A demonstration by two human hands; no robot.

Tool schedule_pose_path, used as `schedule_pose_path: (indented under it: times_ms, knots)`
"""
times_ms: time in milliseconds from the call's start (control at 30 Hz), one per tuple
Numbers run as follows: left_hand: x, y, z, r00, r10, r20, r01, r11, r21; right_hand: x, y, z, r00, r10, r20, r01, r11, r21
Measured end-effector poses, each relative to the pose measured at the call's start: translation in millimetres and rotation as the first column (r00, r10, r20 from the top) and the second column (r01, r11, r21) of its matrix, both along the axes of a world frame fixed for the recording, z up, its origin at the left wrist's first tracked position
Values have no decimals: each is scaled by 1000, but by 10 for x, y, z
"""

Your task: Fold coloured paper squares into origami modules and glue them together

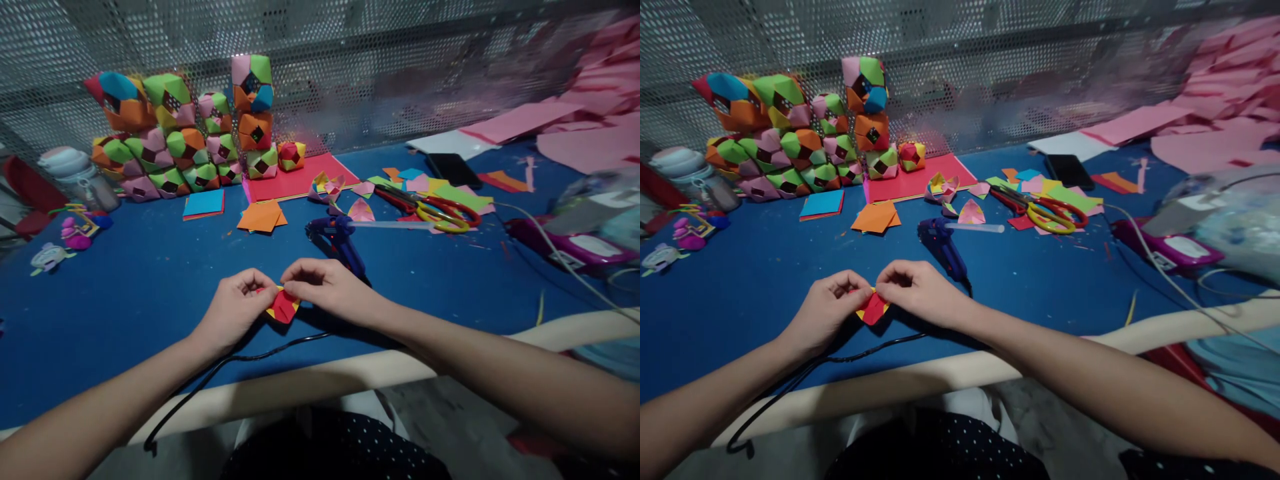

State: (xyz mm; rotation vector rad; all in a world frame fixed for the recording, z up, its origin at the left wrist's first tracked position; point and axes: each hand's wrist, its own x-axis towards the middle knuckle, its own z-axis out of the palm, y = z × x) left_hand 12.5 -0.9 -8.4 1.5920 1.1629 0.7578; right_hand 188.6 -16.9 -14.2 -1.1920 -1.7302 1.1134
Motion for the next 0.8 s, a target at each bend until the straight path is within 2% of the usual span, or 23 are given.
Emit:
schedule_pose_path:
  times_ms: [133, 233, 300, 367, 467, 600, 800]
  knots:
    - [-2, -11, -15, 995, -52, -89, 60, 994, 91, -48, -46, -46, 994, -17, 109, 3, 992, 129]
    - [-12, -3, -23, 974, -153, -168, 178, 973, 147, -51, -74, -82, 982, -5, 187, -35, 977, 210]
    - [-20, 3, -12, 948, -223, -226, 262, 952, 159, -38, -78, -92, 978, 30, 206, -71, 979, 191]
    - [-25, -1, 7, 931, -256, -259, 304, 938, 167, -20, -69, -84, 981, 81, 174, -101, 989, 112]
    - [-25, -19, 27, 954, -205, -217, 248, 948, 198, 1, -37, -49, 994, 107, 39, -105, 994, -29]
    - [-18, -40, 10, 984, -62, -168, 99, 970, 223, 15, 9, -10, 991, 65, -121, -76, 993, -90]
    - [-7, -30, -44, 989, 0, -149, 31, 977, 209, 5, 16, -42, 997, 0, -80, -7, 996, -94]
